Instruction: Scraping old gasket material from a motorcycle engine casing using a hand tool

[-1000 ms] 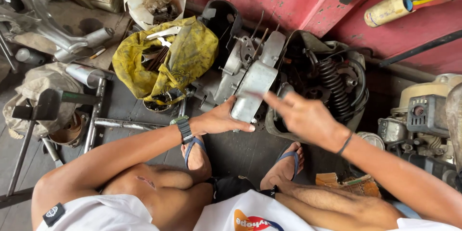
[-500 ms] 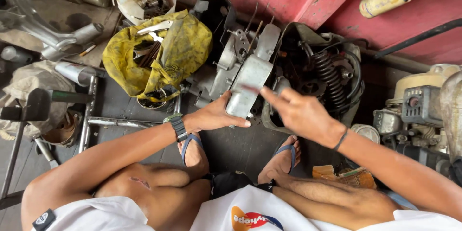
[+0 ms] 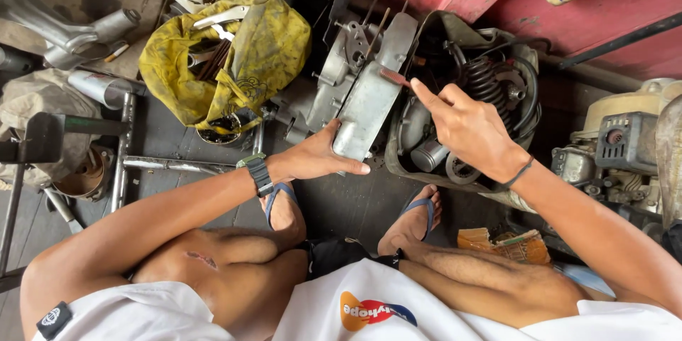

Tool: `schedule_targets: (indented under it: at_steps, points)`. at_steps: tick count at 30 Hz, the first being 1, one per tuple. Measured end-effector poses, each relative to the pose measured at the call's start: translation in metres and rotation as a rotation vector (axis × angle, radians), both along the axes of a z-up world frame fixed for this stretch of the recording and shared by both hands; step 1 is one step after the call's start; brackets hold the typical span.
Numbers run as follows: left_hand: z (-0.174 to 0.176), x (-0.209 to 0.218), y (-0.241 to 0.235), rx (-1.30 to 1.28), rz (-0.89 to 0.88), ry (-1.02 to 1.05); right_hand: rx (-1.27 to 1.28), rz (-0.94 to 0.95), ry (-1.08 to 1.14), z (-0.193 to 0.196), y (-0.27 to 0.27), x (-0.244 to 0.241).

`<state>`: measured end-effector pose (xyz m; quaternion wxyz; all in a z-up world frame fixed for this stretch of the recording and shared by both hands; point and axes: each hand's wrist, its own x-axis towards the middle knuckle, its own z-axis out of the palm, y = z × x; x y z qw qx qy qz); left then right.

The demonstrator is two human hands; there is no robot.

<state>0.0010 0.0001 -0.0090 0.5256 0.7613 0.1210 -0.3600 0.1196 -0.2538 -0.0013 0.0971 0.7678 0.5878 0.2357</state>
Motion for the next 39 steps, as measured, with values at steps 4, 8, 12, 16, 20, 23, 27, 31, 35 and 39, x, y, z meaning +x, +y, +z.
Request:
schedule_targets:
  at_steps: [4,8,12,16,20,23,27,31,35,39]
  points:
    - [0.023,0.001,-0.005,-0.026,0.007,-0.003,0.095,0.026,0.325,-0.019,0.001,-0.028]
    - [-0.005,-0.001,0.002,-0.003,0.004,0.002,-0.002,0.078,-0.041,0.032,0.017,-0.007]
    - [0.010,0.005,-0.002,0.005,0.003,-0.022,0.019,0.046,0.080,-0.002,0.008,-0.009]
    - [0.000,0.003,0.004,0.003,0.005,-0.011,-0.035,0.024,0.012,0.002,0.014,-0.012]
    - [0.020,0.005,-0.008,-0.028,0.008,-0.024,0.077,-0.083,0.377,-0.008,0.011,0.000]
    - [0.015,0.005,-0.005,-0.006,-0.023,-0.023,0.001,0.012,0.360,0.002,0.020,-0.019]
    - [0.019,0.004,-0.005,0.012,-0.012,-0.003,-0.098,-0.070,0.147,0.008,0.020,-0.012]
    - [0.019,0.002,-0.004,-0.025,0.001,-0.022,-0.117,-0.030,0.360,0.004,0.019,-0.023]
    - [0.014,0.002,-0.002,-0.037,0.016,-0.023,-0.082,-0.071,0.354,0.008,0.013,0.006]
    - [0.017,0.003,0.000,-0.026,0.019,-0.035,0.088,-0.138,0.513,-0.003,0.009,0.009]
